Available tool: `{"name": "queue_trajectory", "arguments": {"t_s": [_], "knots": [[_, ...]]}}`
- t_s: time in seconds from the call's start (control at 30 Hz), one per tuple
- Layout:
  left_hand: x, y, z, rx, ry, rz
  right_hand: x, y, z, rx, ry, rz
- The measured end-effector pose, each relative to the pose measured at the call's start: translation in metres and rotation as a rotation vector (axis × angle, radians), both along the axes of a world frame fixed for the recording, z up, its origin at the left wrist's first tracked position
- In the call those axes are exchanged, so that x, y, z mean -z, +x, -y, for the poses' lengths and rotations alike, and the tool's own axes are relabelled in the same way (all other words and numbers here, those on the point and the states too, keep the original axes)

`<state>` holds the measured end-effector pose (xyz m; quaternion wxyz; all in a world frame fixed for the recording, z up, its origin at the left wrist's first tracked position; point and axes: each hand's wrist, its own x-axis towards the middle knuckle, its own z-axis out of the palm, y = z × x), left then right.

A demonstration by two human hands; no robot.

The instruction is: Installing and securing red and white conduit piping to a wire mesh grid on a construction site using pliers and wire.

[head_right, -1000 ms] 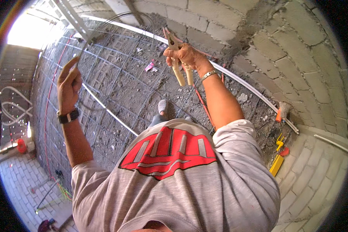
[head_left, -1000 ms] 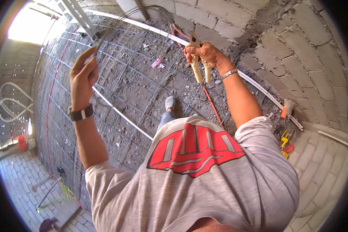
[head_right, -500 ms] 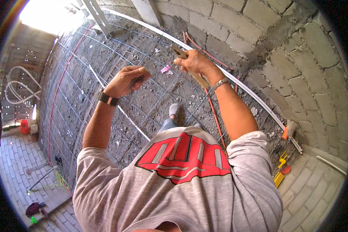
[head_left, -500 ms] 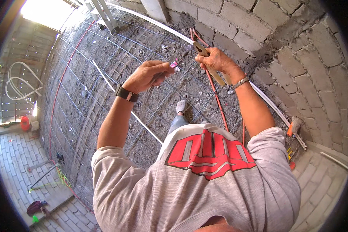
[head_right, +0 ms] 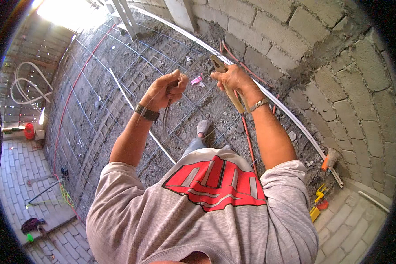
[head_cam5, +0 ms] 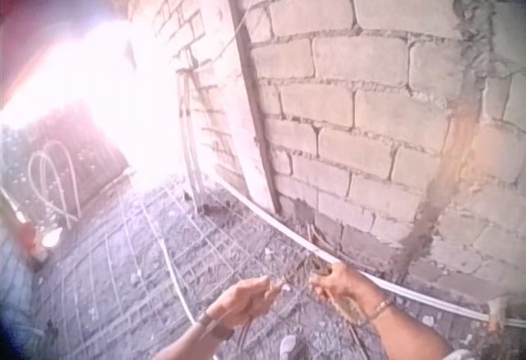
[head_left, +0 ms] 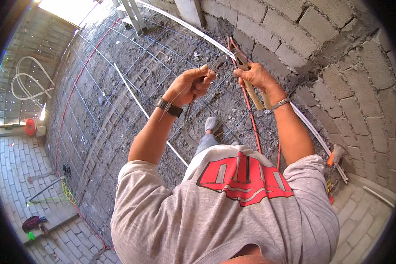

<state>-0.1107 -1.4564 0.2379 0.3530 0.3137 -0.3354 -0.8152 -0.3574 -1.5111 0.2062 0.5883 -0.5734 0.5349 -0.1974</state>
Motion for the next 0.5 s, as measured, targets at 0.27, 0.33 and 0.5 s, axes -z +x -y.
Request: {"name": "queue_trajectory", "arguments": {"t_s": [0.27, 0.33, 0.5], "knots": [[0.002, -0.005, -0.004, -0.057, 0.014, -0.168, -0.006, 0.006, -0.010, 0.059, 0.009, 0.019], [0.000, -0.007, -0.005, -0.087, 0.033, -0.154, -0.008, 0.008, -0.013, 0.056, 0.027, 0.041], [-0.002, -0.008, -0.008, -0.162, 0.035, -0.128, -0.010, 0.010, -0.015, 0.061, 0.026, 0.003]]}}
